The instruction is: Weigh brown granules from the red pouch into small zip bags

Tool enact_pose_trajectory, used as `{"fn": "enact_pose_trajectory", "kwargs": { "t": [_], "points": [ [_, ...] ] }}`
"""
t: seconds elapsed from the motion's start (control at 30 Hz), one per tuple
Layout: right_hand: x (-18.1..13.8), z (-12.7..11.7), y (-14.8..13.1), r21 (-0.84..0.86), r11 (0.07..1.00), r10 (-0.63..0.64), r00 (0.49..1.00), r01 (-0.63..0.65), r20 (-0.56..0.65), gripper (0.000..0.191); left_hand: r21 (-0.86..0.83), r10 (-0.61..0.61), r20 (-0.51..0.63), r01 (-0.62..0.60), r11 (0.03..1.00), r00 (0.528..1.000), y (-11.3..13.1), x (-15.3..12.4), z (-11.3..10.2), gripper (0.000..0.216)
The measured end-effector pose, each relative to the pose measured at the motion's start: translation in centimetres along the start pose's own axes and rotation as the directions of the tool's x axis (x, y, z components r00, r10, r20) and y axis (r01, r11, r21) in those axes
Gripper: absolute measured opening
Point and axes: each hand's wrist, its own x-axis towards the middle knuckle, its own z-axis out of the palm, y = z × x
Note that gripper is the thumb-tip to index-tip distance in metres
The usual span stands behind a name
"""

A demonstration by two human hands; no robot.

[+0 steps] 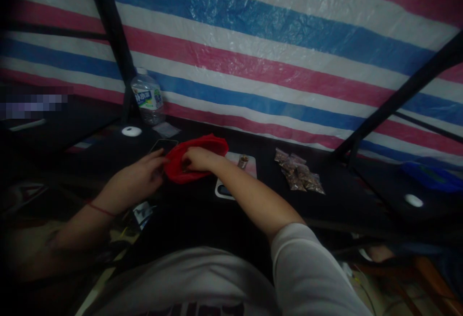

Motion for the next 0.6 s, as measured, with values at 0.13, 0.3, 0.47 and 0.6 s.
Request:
{"fn": "enact_pose_trajectory", "kwargs": {
  "t": [0.13,0.3,0.47,0.6],
  "points": [
    [0.0,1.1,0.7,0.01,1.0,-0.029,0.998,0.029,-0.048,0.025,-0.063,-0.15,0.184,0.164,0.984,0.971,-1.6,0.9,0.2,0.036],
    [0.2,2.6,0.9,0.103,0.994,-0.035,0.994,0.046,-0.107,0.029,-0.108,-0.107,0.22,0.134,0.985,0.97,-1.2,1.6,2.2,0.024],
    [0.7,3.5,0.5,0.182,0.982,-0.019,0.988,0.048,-0.155,0.027,-0.13,-0.149,0.166,0.171,0.977,0.975,0.0,2.2,3.0,0.026],
    [0.8,3.4,0.3,0.227,0.974,0.047,0.984,-0.007,-0.174,0.019,-0.225,-0.144,0.097,0.163,0.961,0.985,0.6,2.3,2.4,0.027]
  ]
}}
